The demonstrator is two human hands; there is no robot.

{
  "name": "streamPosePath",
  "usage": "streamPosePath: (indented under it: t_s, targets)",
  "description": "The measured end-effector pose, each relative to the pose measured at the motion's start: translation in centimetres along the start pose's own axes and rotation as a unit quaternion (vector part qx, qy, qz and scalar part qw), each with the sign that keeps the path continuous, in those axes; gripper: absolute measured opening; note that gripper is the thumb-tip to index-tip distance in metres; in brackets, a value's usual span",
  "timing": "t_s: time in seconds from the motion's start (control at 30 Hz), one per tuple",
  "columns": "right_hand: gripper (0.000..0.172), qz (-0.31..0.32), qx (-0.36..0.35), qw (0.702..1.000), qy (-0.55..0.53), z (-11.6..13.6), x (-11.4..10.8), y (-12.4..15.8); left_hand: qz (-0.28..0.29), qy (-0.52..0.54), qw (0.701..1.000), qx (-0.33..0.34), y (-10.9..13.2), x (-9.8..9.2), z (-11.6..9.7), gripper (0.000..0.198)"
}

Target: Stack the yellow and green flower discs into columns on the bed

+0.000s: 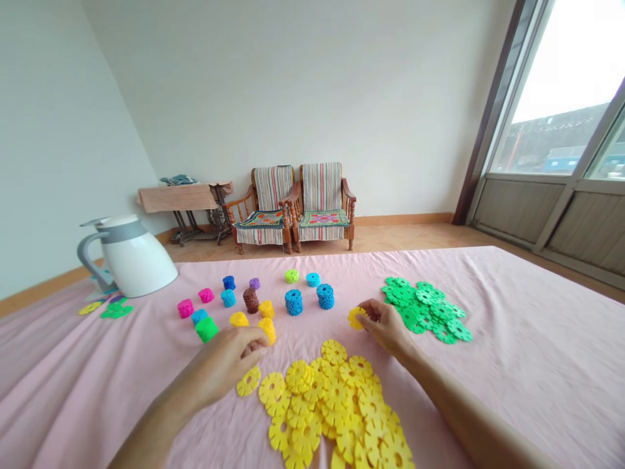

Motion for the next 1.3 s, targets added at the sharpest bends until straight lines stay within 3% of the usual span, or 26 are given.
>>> streamPosePath:
  t_s: [0.07,0.13,0.23,0.37,0.57,0.77,1.3]
  targets:
    - [0.020,0.015,-0.002,1.000,0.000,0.6,0.9,0.0,0.042,0.050,0.997,0.030,0.0,1.1,-2.3,0.016]
    - [0.016,0.029,-0.004,1.000,0.008,1.2,1.8,-0.1,0.047,0.070,0.995,0.061,-0.2,2.5,-4.3,0.018]
    - [0.012,0.038,-0.004,0.999,0.030,1.6,2.6,-0.3,-0.017,0.066,0.994,0.089,-0.5,4.6,-5.6,0.018]
    - [0.015,0.025,0.002,0.998,0.064,1.3,2.0,-0.8,-0.098,0.075,0.988,0.095,-0.5,6.3,-5.0,0.017]
    - [0.027,0.029,-0.026,0.996,0.086,0.6,1.4,0.0,-0.144,0.070,0.980,0.117,0.0,6.8,-3.8,0.019]
    - [0.046,0.066,-0.130,0.986,0.082,1.7,2.8,1.0,-0.134,0.066,0.980,0.134,0.2,7.2,-3.9,0.018]
    - [0.051,0.040,-0.109,0.990,0.079,1.7,2.7,0.7,-0.117,0.069,0.984,0.116,-0.1,7.3,-3.5,0.019]
Point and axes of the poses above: each hand's wrist, its own y-axis away from the middle knuckle, its own x-axis out of the palm, z = x × y, the point moved 3 cm from there along -y, towards the middle knuckle, and after that the axes turned 9 degrees about -x, right-handed, at the moved point
